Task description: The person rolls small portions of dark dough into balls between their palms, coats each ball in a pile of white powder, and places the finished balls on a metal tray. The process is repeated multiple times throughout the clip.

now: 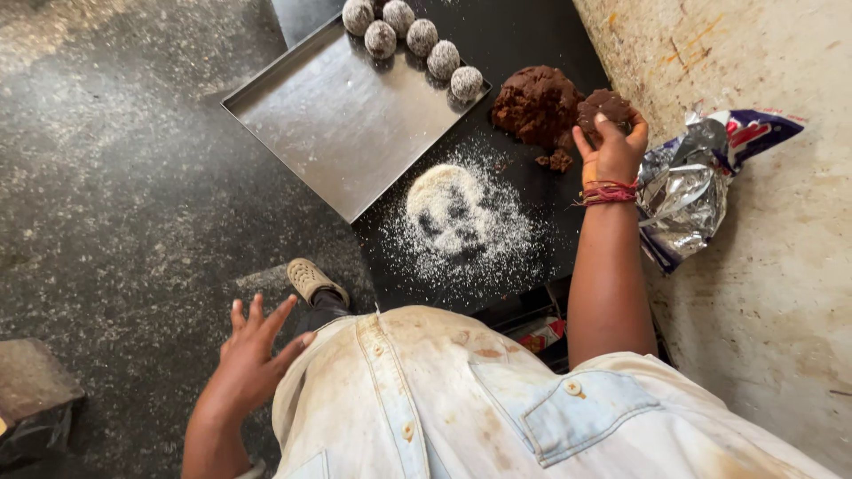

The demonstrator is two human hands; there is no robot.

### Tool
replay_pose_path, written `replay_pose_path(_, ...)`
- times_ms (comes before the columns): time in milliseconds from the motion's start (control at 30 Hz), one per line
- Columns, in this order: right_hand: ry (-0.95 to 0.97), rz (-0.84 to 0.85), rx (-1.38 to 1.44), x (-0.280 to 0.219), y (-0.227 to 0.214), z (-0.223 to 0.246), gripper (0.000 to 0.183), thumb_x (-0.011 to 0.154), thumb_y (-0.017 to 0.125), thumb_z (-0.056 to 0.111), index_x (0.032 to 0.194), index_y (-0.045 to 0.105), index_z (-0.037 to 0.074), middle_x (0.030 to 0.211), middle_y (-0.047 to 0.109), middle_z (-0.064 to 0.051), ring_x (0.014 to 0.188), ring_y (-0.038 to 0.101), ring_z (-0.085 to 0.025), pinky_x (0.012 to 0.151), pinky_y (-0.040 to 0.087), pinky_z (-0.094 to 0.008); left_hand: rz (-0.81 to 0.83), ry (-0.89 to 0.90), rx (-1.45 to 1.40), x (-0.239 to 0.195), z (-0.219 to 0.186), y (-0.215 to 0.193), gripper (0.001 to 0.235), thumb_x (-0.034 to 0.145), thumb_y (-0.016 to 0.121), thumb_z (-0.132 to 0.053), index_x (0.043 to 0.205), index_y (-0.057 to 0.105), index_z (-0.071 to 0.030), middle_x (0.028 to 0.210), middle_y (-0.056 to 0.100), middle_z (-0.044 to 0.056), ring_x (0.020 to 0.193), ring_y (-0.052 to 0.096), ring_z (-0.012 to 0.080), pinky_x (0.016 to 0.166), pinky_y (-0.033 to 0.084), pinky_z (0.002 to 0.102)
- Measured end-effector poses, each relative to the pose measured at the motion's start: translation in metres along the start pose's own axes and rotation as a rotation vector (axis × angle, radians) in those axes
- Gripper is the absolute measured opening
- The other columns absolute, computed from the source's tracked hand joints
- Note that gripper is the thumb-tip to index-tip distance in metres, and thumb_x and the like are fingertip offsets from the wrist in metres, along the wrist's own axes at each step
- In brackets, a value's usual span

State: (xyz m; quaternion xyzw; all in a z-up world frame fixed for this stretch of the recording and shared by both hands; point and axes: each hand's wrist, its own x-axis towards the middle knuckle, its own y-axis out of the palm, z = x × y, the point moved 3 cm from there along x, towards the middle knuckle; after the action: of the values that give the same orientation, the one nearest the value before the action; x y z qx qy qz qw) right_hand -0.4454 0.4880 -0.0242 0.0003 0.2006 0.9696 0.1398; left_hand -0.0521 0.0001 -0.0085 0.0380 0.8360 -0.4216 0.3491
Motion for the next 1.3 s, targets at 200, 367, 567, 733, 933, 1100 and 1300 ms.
replay_pose_path(200, 0.389, 0.041, 0.644, -0.078, 0.037, 0.005, 0.044, 0.084, 0.068, 0.045, 0.107, 0.066, 0.007, 0.099, 0.068, -0.013, 0.090, 0.070, -0.028, 0.085, 0.064, -0.055, -0.054, 0.104, 0.017, 0.006, -0.022, -0.012, 0.074, 0.085, 0.063, -0.062, 0.151, 0.047, -0.032, 0.167, 0.016, 0.018, 0.158, -0.009, 0.0368, 0.116, 0.015, 0.069)
replay_pose_path(367, 0.721, 0.216, 0.784, -0.127, 0.085, -0.012, 0.041, 0.097, 0.066, 0.049, 0.089, 0.069, 0.009, 0.093, 0.069, -0.009, 0.082, 0.070, -0.023, 0.074, 0.062, -0.032, -0.179, 0.371, -0.087, -0.007, -0.070, -0.023, 0.064, 0.087, 0.064, -0.055, 0.144, 0.057, -0.026, 0.164, 0.030, 0.017, 0.156, 0.013, 0.0385, 0.117, 0.026, 0.061)
replay_pose_path(567, 0.799, 0.988, 0.733, -0.218, 0.175, -0.090, 0.022, 0.120, 0.057, 0.022, 0.113, 0.067, 0.004, 0.099, 0.069, -0.008, 0.090, 0.066, -0.016, 0.085, 0.058, -0.032, -0.971, 1.013, 0.039, -0.030, -0.177, -0.053, 0.036, 0.103, 0.059, -0.040, 0.127, 0.066, -0.013, 0.150, 0.052, 0.016, 0.137, 0.054, 0.0340, 0.108, 0.045, 0.050)
replay_pose_path(733, 0.874, 0.932, 0.822, -0.258, 0.181, -0.127, 0.051, 0.113, 0.046, 0.055, 0.144, 0.052, 0.014, 0.144, 0.057, -0.009, 0.129, 0.057, -0.021, 0.107, 0.053, -0.038, -1.134, 1.029, 0.418, -0.002, -0.228, -0.064, 0.023, 0.095, 0.064, -0.034, 0.094, 0.074, -0.013, 0.115, 0.072, 0.005, 0.124, 0.064, 0.0231, 0.108, 0.047, 0.049)
replay_pose_path(933, 0.916, 1.019, 0.862, -0.276, 0.166, -0.105, 0.071, 0.096, 0.050, 0.070, 0.142, 0.048, 0.016, 0.147, 0.057, -0.003, 0.135, 0.056, -0.019, 0.115, 0.050, -0.040, -0.800, 0.913, 0.476, 0.023, -0.227, -0.030, 0.016, 0.088, 0.065, -0.028, 0.079, 0.071, -0.016, 0.086, 0.074, 0.000, 0.090, 0.068, 0.0200, 0.085, 0.050, 0.037)
replay_pose_path(1100, -0.045, 1.093, -0.142, -0.238, 0.151, -0.075, 0.057, 0.106, 0.047, 0.055, 0.129, 0.057, 0.004, 0.125, 0.065, -0.008, 0.116, 0.064, -0.018, 0.102, 0.053, -0.032, -0.741, 1.010, 0.074, 0.003, -0.229, -0.046, 0.041, 0.102, 0.058, -0.040, 0.123, 0.071, -0.007, 0.130, 0.062, 0.017, 0.124, 0.052, 0.0372, 0.105, 0.041, 0.049)
replay_pose_path(1300, 0.200, 0.440, -0.130, -0.117, 0.086, 0.016, 0.018, 0.099, 0.055, 0.014, 0.113, 0.066, 0.008, 0.100, 0.069, -0.002, 0.093, 0.067, -0.013, 0.089, 0.056, -0.029, -0.651, 0.850, -0.334, -0.025, -0.168, -0.092, 0.065, 0.110, 0.037, -0.060, 0.137, 0.063, -0.008, 0.158, 0.045, 0.017, 0.150, 0.038, 0.0366, 0.125, 0.033, 0.051)
